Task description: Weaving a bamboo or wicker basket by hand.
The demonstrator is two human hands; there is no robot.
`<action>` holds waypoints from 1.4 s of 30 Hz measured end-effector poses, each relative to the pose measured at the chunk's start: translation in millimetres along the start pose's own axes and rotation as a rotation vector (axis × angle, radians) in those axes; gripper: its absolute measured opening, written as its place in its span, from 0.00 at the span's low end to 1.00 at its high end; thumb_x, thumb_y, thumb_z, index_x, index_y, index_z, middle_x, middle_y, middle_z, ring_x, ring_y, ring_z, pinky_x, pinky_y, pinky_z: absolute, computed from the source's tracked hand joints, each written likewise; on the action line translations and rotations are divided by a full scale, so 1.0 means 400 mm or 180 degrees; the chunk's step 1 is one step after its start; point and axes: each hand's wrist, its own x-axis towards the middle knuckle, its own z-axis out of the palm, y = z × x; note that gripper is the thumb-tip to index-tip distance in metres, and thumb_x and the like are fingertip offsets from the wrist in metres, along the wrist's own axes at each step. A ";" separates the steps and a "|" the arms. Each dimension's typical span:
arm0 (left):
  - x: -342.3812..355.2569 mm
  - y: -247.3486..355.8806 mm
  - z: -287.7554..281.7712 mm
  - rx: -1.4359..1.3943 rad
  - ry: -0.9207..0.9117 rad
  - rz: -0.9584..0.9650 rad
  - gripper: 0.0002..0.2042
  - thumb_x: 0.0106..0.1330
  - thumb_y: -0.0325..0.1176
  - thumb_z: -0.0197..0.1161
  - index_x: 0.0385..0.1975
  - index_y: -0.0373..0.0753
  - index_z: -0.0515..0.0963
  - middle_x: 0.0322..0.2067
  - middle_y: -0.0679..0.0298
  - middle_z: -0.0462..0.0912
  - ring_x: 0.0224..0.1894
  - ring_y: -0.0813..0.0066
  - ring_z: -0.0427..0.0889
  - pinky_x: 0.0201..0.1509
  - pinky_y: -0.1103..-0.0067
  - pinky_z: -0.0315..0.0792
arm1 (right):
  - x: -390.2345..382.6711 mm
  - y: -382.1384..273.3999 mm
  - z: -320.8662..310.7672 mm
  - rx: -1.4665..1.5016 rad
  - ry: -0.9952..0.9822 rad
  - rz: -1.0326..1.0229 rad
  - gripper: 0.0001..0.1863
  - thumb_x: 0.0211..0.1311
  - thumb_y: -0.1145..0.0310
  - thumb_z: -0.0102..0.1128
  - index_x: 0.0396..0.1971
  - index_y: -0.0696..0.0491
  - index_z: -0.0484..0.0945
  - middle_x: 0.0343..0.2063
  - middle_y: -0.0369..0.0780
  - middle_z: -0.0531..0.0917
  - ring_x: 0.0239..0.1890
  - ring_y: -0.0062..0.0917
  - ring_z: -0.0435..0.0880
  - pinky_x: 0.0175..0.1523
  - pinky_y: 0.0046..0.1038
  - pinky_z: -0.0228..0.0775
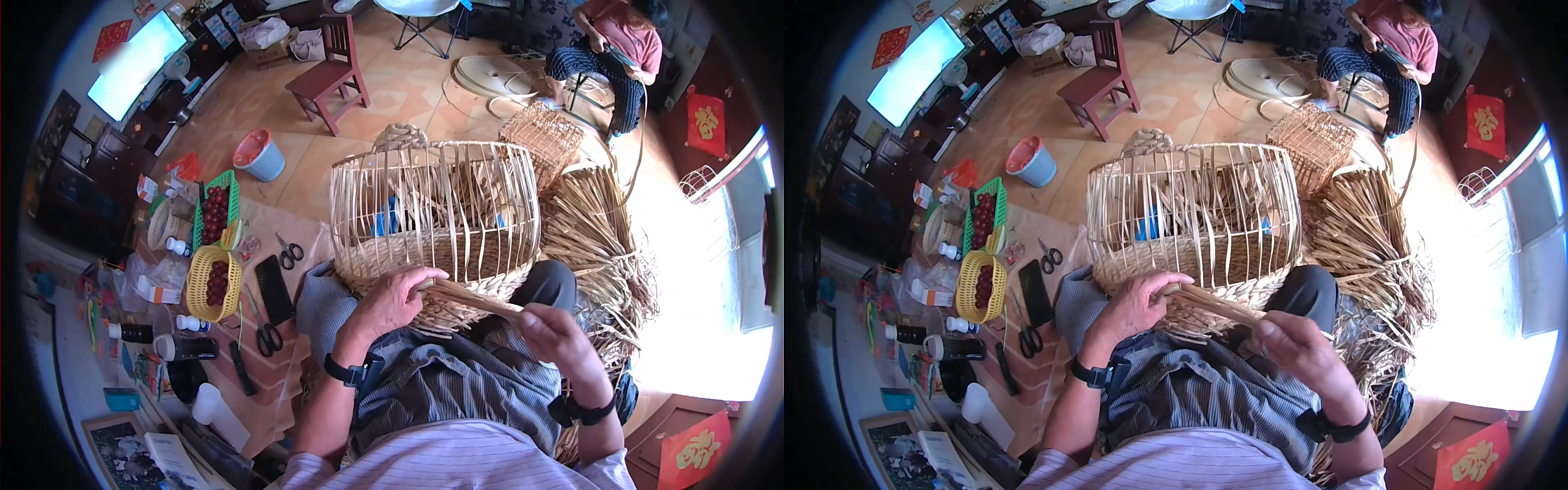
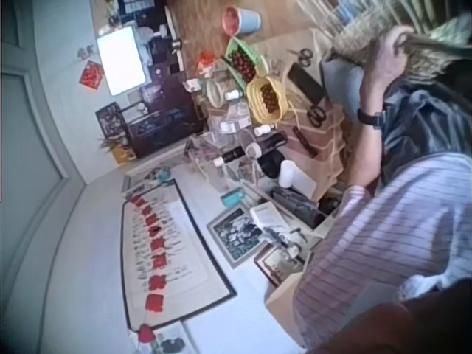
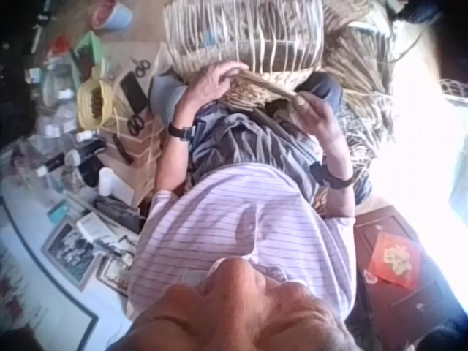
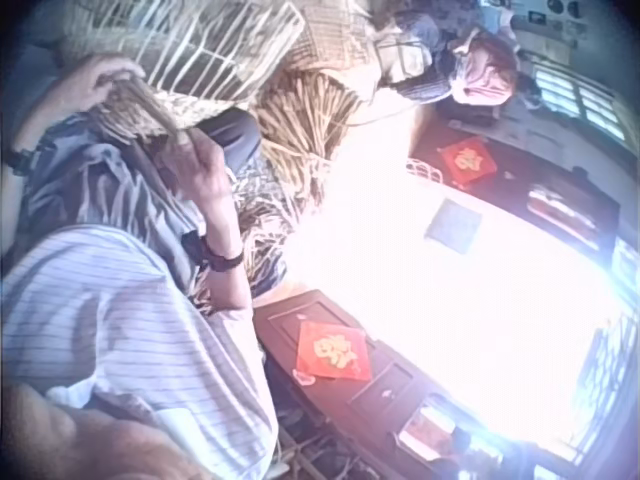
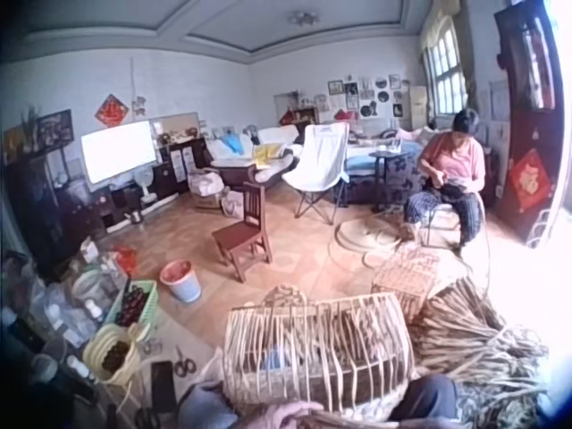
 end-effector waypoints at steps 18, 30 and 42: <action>0.004 -0.023 0.080 -0.0279 0.0670 -0.0527 0.16 0.69 0.33 0.78 0.55 0.40 0.87 0.41 0.57 0.93 0.42 0.61 0.95 0.45 0.69 0.86 | 0.232 0.049 0.134 -0.0640 0.0437 -0.1025 0.12 0.80 0.68 0.68 0.49 0.63 0.81 0.41 0.42 0.89 0.33 0.21 0.88 0.37 0.23 0.82; -0.012 0.049 0.217 0.2692 0.0681 -0.0236 0.51 0.61 0.53 0.80 0.78 0.29 0.63 0.53 0.45 0.80 0.58 0.50 0.81 0.73 0.52 0.69 | 0.422 -0.014 0.104 -0.1237 0.0504 -0.2200 0.07 0.77 0.72 0.64 0.44 0.61 0.81 0.35 0.46 0.87 0.37 0.37 0.90 0.43 0.35 0.81; -0.009 -0.015 0.227 0.2179 0.1103 0.0015 0.27 0.69 0.39 0.69 0.62 0.27 0.78 0.50 0.46 0.79 0.58 0.48 0.77 0.69 0.53 0.68 | 0.404 0.048 0.146 -0.3674 0.0886 -0.1861 0.14 0.56 0.73 0.72 0.42 0.56 0.81 0.34 0.51 0.88 0.35 0.49 0.91 0.41 0.48 0.81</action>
